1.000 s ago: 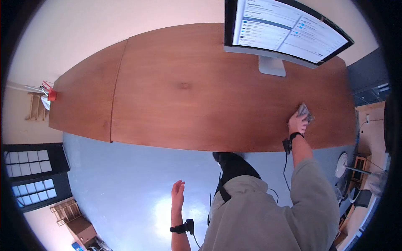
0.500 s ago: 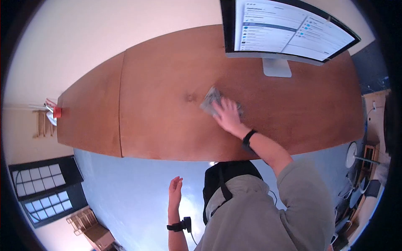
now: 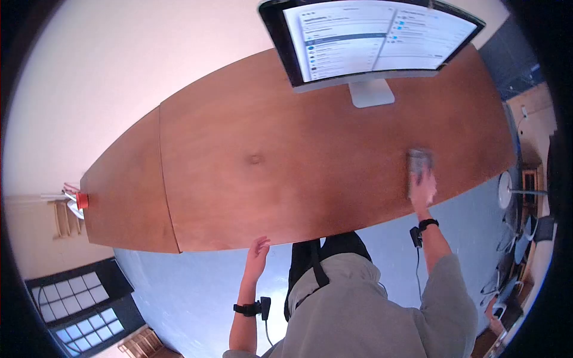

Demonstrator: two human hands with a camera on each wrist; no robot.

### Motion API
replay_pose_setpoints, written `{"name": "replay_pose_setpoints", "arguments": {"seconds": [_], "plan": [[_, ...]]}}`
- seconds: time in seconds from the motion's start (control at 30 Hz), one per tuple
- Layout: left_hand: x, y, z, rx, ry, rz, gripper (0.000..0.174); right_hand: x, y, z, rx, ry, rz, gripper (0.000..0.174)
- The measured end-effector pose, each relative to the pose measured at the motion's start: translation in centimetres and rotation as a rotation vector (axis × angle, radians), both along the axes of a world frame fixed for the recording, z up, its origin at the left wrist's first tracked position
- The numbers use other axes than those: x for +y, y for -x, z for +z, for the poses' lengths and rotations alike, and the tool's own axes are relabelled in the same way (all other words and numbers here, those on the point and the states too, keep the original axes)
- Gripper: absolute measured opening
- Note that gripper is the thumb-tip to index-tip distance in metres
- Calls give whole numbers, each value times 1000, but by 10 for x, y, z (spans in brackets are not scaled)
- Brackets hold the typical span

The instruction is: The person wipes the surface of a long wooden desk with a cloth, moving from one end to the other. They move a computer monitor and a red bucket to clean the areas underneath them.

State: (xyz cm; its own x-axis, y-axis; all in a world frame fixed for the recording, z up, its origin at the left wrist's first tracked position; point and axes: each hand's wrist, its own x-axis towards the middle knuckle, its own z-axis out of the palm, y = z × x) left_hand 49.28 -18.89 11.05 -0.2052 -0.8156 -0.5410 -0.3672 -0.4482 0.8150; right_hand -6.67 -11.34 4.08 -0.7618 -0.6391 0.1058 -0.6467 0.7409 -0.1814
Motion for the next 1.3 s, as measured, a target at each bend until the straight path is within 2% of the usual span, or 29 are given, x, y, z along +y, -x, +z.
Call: {"name": "replay_pose_setpoints", "arguments": {"seconds": [0.03, 0.07, 0.13, 0.23, 0.27, 0.3, 0.47, 0.63, 0.67, 0.73, 0.77, 0.83, 0.9, 0.97, 1.03, 1.07, 1.13, 1.17, 1.23, 1.3], "plan": [[0, -1, -1, -14, -3, -3, 36, 4, 11, -9, 27, -60, -211, 59], [2, -2, -1, -28, -7, -2, 36, -1, 18, -18, 25, -55, -185, 59], [9, -7, -3, -31, -18, 46, 36, -15, 20, -39, 119, -186, -572, 62], [21, -16, -2, -40, -39, 112, 35, -51, -2, -51, 166, -182, -443, 63], [26, -19, -1, -39, -44, 139, 35, -65, -17, -49, 177, -143, -305, 62], [30, -22, 2, -45, -45, 157, 35, -82, -36, -44, 172, -143, -286, 62], [49, -34, 6, -56, -33, 242, 36, -153, -154, -21, 19, 8, 360, 60], [63, -40, 20, -73, -30, 277, 36, -136, -245, 7, -208, 21, 1064, 58], [62, -40, 20, -72, -41, 276, 37, -125, -246, 8, -208, 22, 1070, 58], [60, -37, 19, -81, -31, 262, 37, -101, -241, 13, -353, 44, 1462, 56], [56, -38, 19, -95, -16, 218, 37, -91, -234, 17, -358, 40, 1488, 56], [42, -38, 13, -70, -7, 237, 37, -83, -206, 21, -304, 2, 1388, 57], [39, -36, 15, -80, 0, 173, 38, -58, -173, 25, -239, -49, 1187, 59], [35, -36, 12, -71, 12, 160, 38, -31, -138, 18, -157, -64, 959, 61], [37, -38, 6, -59, 21, 139, 39, 0, -105, 1, -2, -161, 630, 61], [38, -40, 1, -40, 30, 130, 38, 8, -96, -5, 3, -160, 636, 61], [37, -44, -2, -17, 42, 127, 38, 17, -85, -16, 104, -215, 119, 63], [38, -47, 2, 9, 44, 127, 37, 16, -81, -26, 110, -217, 126, 63], [44, -64, 3, 39, 49, 132, 36, 9, -84, -45, 191, -311, -100, 63], [55, -89, 1, 52, 36, 165, 35, -5, -104, -49, 202, -317, -140, 63]]}}
